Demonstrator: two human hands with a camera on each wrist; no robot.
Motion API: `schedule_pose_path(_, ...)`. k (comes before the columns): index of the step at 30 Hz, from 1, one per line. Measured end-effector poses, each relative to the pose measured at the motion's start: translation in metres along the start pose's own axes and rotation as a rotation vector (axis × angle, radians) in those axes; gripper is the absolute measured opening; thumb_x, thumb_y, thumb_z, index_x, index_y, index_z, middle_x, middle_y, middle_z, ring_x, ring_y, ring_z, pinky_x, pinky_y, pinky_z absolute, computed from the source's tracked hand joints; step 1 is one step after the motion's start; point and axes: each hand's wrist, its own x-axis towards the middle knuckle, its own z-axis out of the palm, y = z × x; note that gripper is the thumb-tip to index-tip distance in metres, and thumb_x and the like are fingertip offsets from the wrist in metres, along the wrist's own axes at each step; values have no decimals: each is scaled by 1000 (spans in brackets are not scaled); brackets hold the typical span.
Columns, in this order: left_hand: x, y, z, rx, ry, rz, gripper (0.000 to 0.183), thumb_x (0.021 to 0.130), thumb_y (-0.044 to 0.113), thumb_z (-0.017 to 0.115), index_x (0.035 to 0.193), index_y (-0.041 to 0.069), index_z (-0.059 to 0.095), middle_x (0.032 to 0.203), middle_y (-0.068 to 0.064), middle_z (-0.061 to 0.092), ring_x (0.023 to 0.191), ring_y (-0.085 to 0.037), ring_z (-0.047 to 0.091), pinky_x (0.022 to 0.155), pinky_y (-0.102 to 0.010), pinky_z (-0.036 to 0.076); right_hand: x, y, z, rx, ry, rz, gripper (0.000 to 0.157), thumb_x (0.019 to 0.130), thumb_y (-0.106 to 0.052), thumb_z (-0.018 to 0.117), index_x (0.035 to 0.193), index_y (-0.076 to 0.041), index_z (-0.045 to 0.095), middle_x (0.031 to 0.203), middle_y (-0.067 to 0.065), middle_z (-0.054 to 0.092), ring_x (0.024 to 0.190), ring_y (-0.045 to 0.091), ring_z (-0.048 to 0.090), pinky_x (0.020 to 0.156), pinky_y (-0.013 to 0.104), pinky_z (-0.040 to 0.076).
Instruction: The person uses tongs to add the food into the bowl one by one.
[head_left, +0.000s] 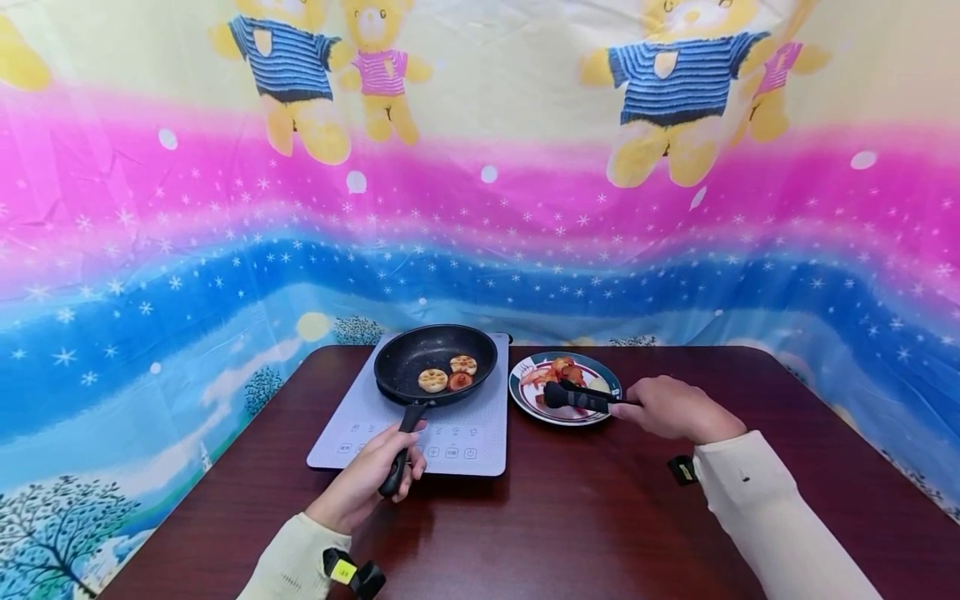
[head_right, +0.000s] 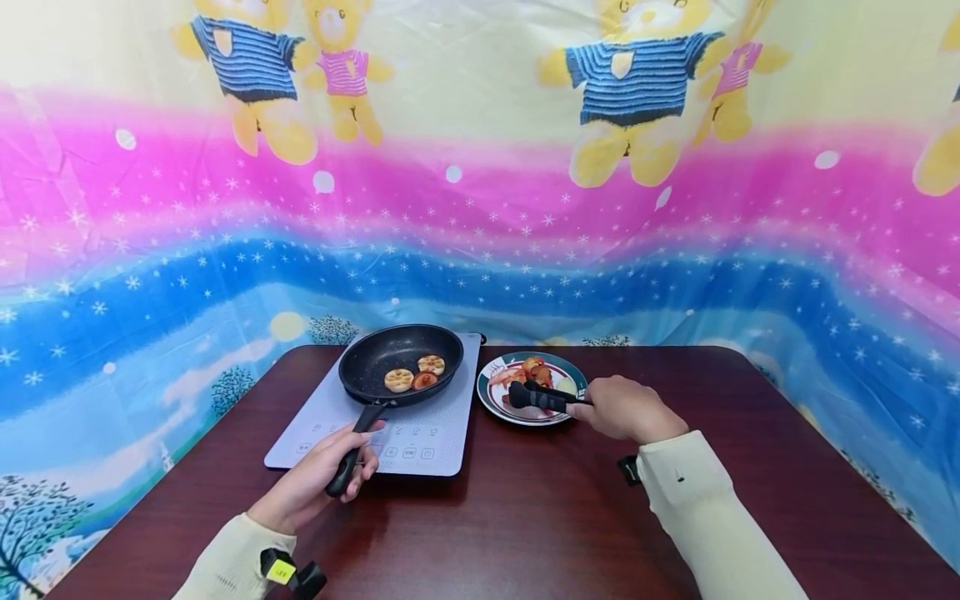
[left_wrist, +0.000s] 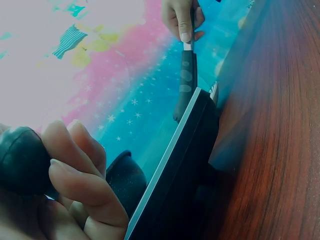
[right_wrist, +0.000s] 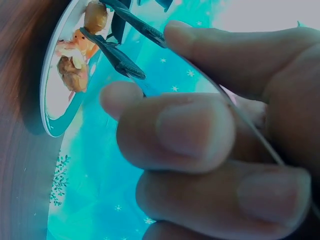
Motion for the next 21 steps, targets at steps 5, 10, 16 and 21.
schedule_pose_path(5,1,0,-1,0,10,-15,54,102,25,36,146,-2,21,73,0,52,49,-5,44,46,-20,38,-1,0,-2,-4,17,-3,32,94,-40,58,93,-9,70,67,0,52,64,15,48,58,34,40)
schedule_pose_path(10,2,0,-1,-2,14,-16,53,102,24,36,146,-2,21,72,0,52,48,-5,44,46,-20,38,-1,-1,-2,2,26,2,32,94,-40,59,91,-11,69,66,0,51,63,15,48,58,33,39)
schedule_pose_path(16,3,0,-1,-6,16,-14,53,102,24,37,146,-2,22,72,0,52,47,-5,44,46,-20,38,-2,1,-2,2,0,-7,30,94,-39,60,90,-11,70,66,-1,51,63,14,48,57,33,39)
schedule_pose_path(21,1,0,-1,-2,16,-15,53,102,25,37,146,-1,22,72,0,52,48,-5,43,46,-20,38,-4,2,-4,8,-36,1,28,92,-40,61,82,-15,68,64,-1,49,61,14,47,56,32,38)
